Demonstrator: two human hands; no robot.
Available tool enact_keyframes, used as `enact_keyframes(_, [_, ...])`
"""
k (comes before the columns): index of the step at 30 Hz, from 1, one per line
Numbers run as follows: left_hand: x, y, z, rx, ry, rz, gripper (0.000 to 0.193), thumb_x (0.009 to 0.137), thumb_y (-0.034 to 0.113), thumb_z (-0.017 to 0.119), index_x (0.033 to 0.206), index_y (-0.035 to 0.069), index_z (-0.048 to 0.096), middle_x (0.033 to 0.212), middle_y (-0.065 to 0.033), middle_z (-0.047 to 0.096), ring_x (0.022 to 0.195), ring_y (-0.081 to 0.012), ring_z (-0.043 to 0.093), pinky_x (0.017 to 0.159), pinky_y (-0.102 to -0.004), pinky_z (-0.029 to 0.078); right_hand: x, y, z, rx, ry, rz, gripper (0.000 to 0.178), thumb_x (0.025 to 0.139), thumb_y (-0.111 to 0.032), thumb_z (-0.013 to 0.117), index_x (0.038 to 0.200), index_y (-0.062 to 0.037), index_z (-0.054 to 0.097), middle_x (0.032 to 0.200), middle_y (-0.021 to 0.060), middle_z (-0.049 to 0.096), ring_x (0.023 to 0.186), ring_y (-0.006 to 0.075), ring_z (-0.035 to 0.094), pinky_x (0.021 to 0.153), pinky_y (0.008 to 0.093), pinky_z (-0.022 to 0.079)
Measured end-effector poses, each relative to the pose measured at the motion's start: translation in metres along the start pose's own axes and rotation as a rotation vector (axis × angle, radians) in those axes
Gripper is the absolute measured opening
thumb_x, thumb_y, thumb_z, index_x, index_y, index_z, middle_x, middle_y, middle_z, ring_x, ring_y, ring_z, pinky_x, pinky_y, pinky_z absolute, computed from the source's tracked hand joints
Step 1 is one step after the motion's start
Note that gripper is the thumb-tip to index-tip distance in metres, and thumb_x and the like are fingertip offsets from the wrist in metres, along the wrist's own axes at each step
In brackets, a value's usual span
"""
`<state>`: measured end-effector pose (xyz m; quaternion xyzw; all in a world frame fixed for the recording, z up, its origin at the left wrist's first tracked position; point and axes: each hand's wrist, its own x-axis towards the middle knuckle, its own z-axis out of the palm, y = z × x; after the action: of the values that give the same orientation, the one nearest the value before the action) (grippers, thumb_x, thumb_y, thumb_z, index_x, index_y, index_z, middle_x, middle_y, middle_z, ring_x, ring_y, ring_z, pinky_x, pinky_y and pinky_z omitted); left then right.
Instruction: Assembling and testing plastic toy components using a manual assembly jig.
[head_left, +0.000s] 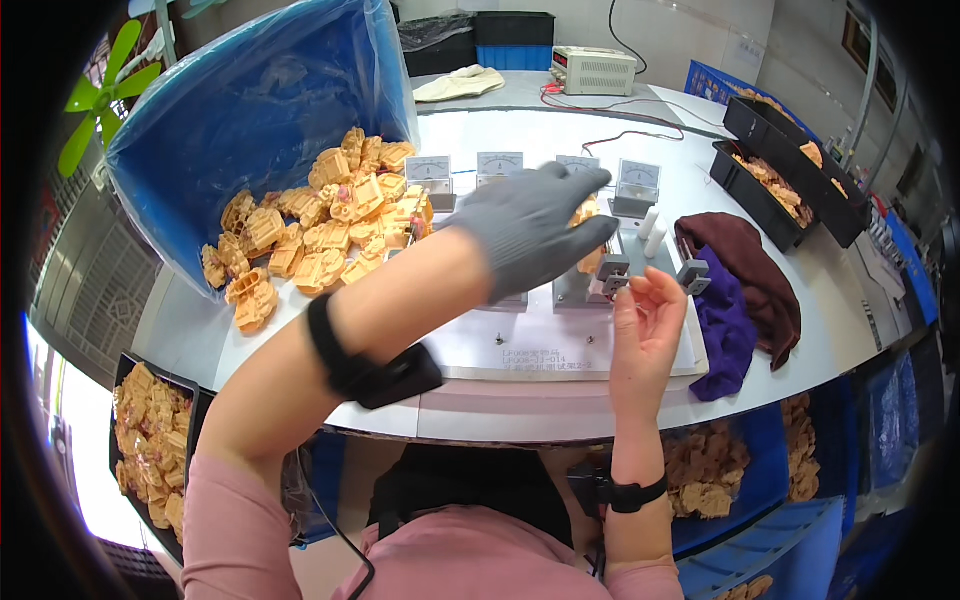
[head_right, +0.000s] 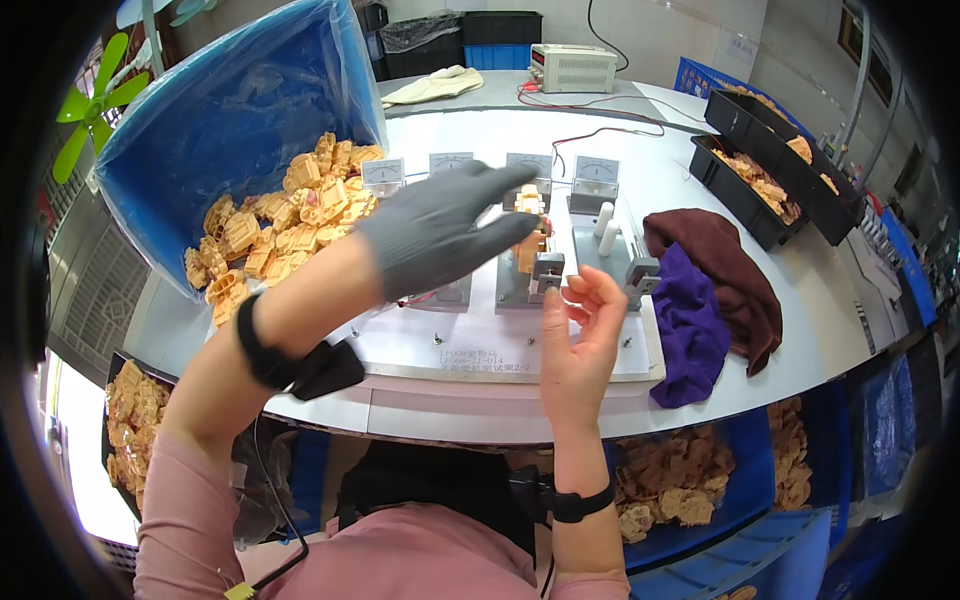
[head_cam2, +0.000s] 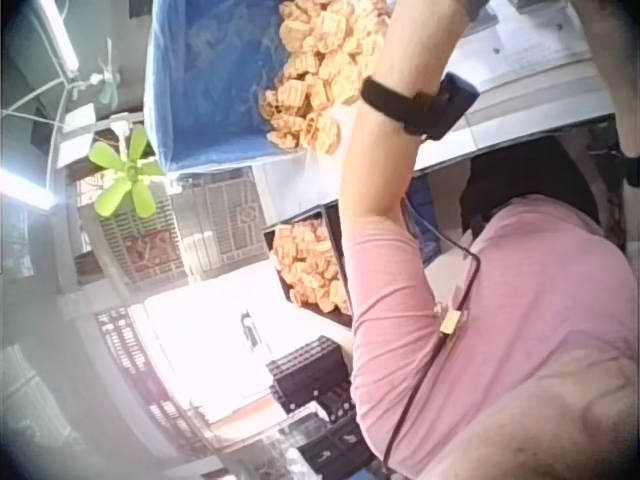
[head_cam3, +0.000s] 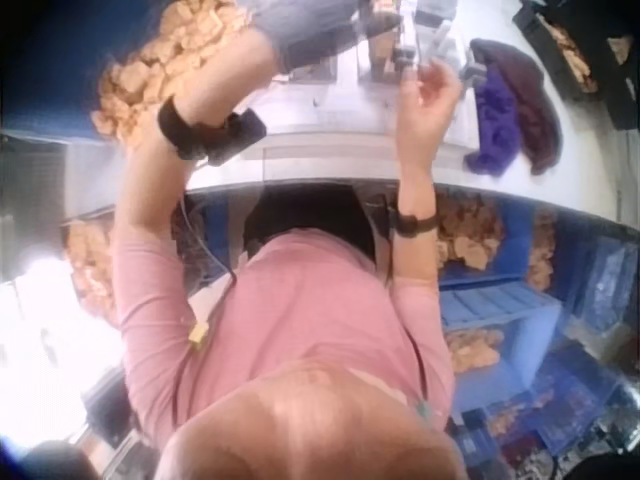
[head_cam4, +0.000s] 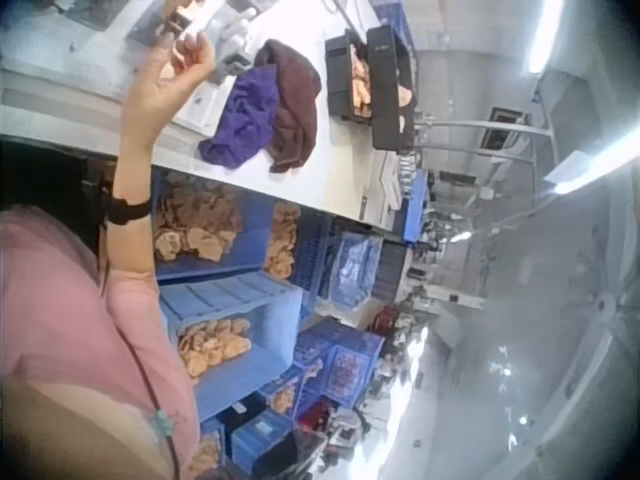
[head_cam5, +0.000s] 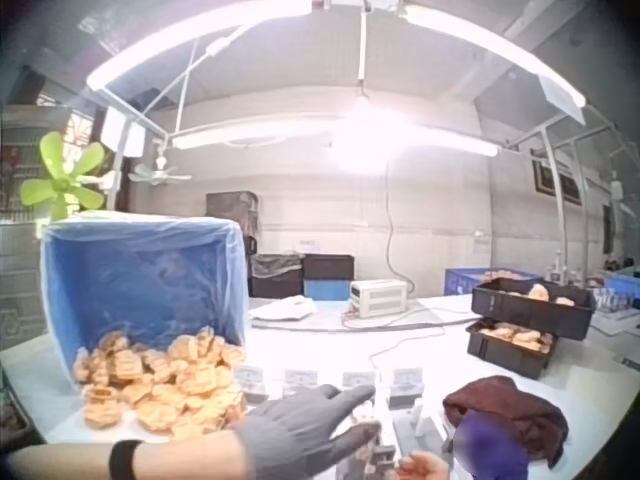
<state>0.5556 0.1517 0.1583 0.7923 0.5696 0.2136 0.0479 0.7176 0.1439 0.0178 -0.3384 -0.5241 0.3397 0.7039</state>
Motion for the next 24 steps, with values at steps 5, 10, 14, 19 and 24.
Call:
enact_keyframes(5, [-0.125, -0.047, -0.022, -0.178, 0.223, -0.034, 0.046, 0.099, 0.017, 0.065, 0.142, 0.003, 0.055, 0.115, -0.0144, 0.063, 0.101, -0.0236, 0.064, 0.092, -0.0344, 0.049, -0.006, 0.004, -0.009, 0.006, -0.064, 0.002, 0.021, 0.101, -0.011, 0.064, 0.116, -0.0015, 0.054, 0.102, 0.0031, 0.056, 0.097, 0.0105, 0.052, 0.089, 0.0267, 0.044])
enact_keyframes(10, [-0.227, -0.119, 0.004, -0.25, 0.326, -0.426, 0.039, 0.096, 0.008, 0.065, 0.134, 0.002, 0.061, 0.107, -0.0126, 0.064, 0.101, -0.0212, 0.064, 0.09, -0.0319, 0.051, -0.012, -0.005, -0.013, -0.133, -0.24, 0.017, 0.012, 0.1, -0.011, 0.065, 0.103, -0.0013, 0.059, 0.097, 0.0036, 0.057, 0.091, 0.0122, 0.054, 0.082, 0.0274, 0.045])
enact_keyframes(14, [-0.256, -0.145, 0.028, -0.289, 0.331, -0.528, 0.037, 0.096, 0.008, 0.064, 0.132, 0.002, 0.063, 0.1, -0.0104, 0.063, 0.089, -0.0179, 0.061, 0.083, -0.0311, 0.05, -0.004, -0.02, -0.015, -0.549, -0.419, -0.133, 0.011, 0.093, -0.009, 0.07, 0.099, -0.0008, 0.064, 0.097, 0.009, 0.06, 0.091, 0.0222, 0.059, 0.081, 0.0326, 0.048])
enact_keyframes(19, [-0.25, -0.17, 0.056, -0.154, 0.343, -0.533, 0.03, 0.093, 0.009, 0.066, 0.122, 0.002, 0.069, 0.088, -0.0098, 0.062, 0.076, -0.0197, 0.059, 0.072, -0.032, 0.049, 0.001, -0.025, -0.031, -0.793, -0.584, -0.157, 0.011, 0.089, -0.007, 0.071, 0.099, -0.0011, 0.069, 0.1, 0.0121, 0.062, 0.093, 0.03, 0.061, 0.082, 0.0389, 0.05])
enact_keyframes(24, [-0.25, -0.175, 0.062, -0.196, 0.378, -0.533, 0.027, 0.092, 0.007, 0.067, 0.118, 0.002, 0.07, 0.085, -0.0105, 0.062, 0.072, -0.021, 0.059, 0.069, -0.0326, 0.049, -0.001, -0.032, -0.028, -0.761, -0.571, -0.001, 0.009, 0.091, -0.006, 0.07, 0.097, -0.0006, 0.069, 0.098, 0.0113, 0.061, 0.091, 0.0271, 0.061, 0.079, 0.0359, 0.049])
